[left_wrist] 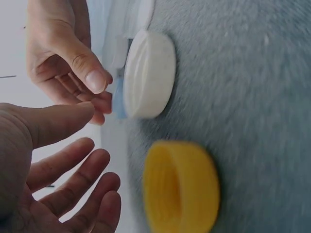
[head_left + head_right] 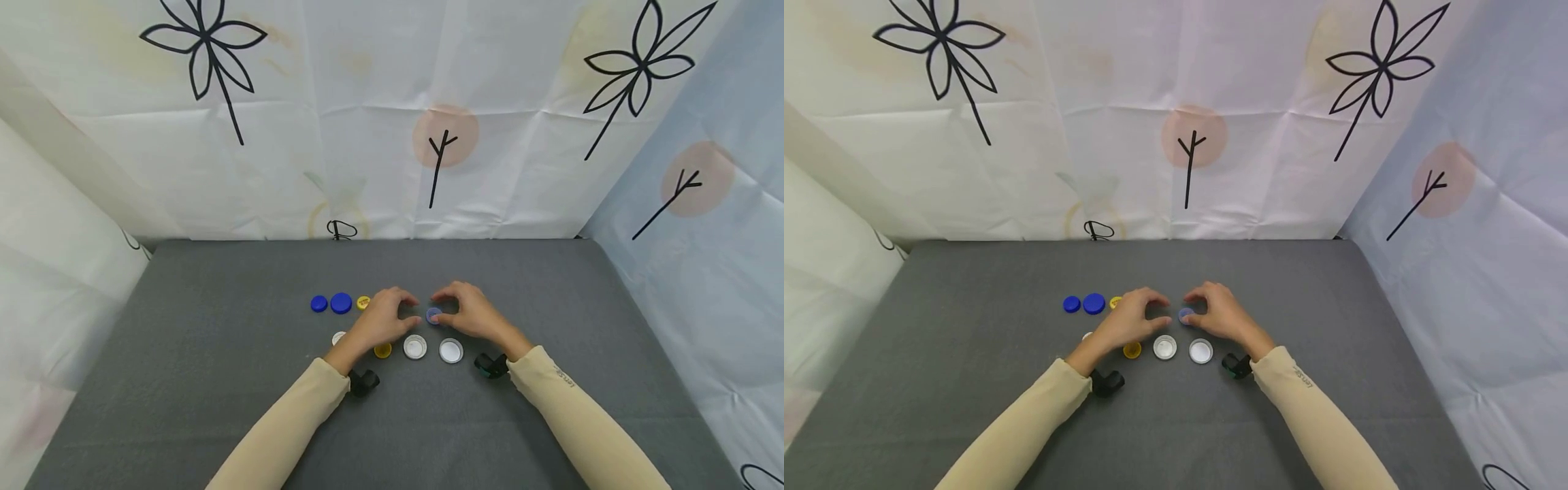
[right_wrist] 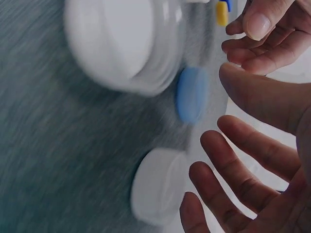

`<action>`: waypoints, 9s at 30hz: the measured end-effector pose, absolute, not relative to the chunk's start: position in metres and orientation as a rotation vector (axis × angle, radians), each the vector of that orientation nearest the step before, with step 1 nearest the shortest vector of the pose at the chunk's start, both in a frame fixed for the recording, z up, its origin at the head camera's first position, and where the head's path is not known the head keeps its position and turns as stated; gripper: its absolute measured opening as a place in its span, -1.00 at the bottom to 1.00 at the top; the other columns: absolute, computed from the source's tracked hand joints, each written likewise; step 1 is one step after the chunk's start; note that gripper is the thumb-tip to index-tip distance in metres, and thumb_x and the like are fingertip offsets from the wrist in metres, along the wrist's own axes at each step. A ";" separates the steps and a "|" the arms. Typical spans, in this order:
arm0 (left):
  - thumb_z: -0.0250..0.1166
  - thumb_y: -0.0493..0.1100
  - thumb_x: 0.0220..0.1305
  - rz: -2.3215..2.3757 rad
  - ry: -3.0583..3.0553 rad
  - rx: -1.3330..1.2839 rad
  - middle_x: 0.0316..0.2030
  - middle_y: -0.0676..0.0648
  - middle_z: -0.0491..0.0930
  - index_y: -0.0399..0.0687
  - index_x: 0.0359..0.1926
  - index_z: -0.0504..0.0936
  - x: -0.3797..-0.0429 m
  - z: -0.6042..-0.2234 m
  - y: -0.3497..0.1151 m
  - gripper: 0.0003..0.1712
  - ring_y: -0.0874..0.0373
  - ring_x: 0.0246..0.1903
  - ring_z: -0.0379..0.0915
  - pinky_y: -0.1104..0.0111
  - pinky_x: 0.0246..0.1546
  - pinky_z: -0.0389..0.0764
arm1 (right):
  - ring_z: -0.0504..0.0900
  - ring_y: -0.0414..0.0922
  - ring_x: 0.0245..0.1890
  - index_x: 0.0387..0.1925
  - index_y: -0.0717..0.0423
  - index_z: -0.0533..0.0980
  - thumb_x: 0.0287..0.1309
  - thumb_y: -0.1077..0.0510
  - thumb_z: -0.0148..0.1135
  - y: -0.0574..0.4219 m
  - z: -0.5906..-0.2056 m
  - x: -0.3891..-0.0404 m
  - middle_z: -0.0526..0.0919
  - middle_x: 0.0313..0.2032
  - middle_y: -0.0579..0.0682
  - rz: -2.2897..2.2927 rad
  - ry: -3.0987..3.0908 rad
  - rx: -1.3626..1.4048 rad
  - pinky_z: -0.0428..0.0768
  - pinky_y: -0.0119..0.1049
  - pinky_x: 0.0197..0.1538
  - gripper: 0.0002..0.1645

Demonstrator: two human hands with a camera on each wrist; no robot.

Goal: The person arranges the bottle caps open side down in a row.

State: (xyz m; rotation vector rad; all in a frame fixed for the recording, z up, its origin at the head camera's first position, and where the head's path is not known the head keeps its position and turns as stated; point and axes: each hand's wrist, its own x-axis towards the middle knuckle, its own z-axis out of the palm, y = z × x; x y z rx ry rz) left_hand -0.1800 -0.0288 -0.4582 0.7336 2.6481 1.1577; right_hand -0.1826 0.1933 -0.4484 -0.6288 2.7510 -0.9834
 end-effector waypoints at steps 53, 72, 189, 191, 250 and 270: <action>0.41 -0.30 0.31 1.939 2.143 0.539 -0.19 -0.15 0.72 -0.27 0.00 0.70 -0.154 -0.384 -0.073 -0.74 -0.05 -0.18 0.69 0.26 -0.13 0.68 | 0.65 0.01 -0.09 0.09 0.17 0.64 0.20 0.31 0.44 0.159 -0.383 -0.151 0.71 -0.07 -0.01 -1.661 2.543 -0.942 0.62 -0.04 0.03 -0.60; 0.32 -0.24 0.42 2.018 2.042 0.505 -0.08 -0.32 0.67 -0.36 0.01 0.66 -0.152 -0.390 -0.083 -0.74 -0.19 -0.06 0.67 0.17 0.01 0.67 | 0.65 -0.08 -0.20 -0.07 0.19 0.68 0.27 0.38 0.34 0.142 -0.398 -0.147 0.70 -0.20 0.06 -1.917 2.518 -0.920 0.63 -0.24 -0.09 -0.78; 0.44 -0.27 0.28 1.775 2.145 0.594 -0.21 -0.09 0.68 -0.30 0.04 0.66 -0.139 -0.452 -0.043 -0.66 0.16 -0.24 0.65 0.37 -0.21 0.67 | 0.58 -0.15 -0.26 0.02 0.13 0.66 -0.09 0.22 0.66 0.180 -0.429 -0.122 0.62 -0.17 -0.07 -1.313 2.823 -0.864 0.63 -0.25 -0.24 -0.43; 0.45 -0.28 0.27 1.842 2.086 0.524 -0.22 -0.12 0.69 -0.33 0.04 0.65 -0.139 -0.452 -0.049 -0.65 0.12 -0.24 0.66 0.35 -0.20 0.67 | 0.59 -0.15 -0.24 0.04 0.11 0.65 -0.08 0.20 0.65 0.175 -0.428 -0.124 0.63 -0.15 -0.08 -1.353 2.800 -0.839 0.64 -0.26 -0.21 -0.43; 0.54 -0.20 0.17 1.304 2.587 0.702 -0.10 -0.04 0.72 -0.14 -0.02 0.73 -0.189 -0.447 -0.051 -0.66 -0.01 -0.03 0.58 0.11 0.04 0.57 | 0.66 0.08 -0.13 0.05 0.35 0.61 0.15 0.33 0.47 0.162 -0.434 -0.174 0.63 -0.11 0.16 -1.293 2.624 -0.704 0.67 -0.08 -0.04 -0.58; 0.58 -0.13 0.13 0.924 2.846 0.699 -0.14 -0.04 0.72 -0.09 -0.03 0.76 -0.201 -0.464 -0.040 -0.62 -0.04 -0.04 0.46 0.04 0.03 0.44 | 0.61 0.04 -0.07 0.06 0.25 0.64 0.15 0.25 0.50 0.150 -0.450 -0.193 0.64 -0.09 0.11 -0.977 2.744 -0.585 0.59 -0.04 0.00 -0.57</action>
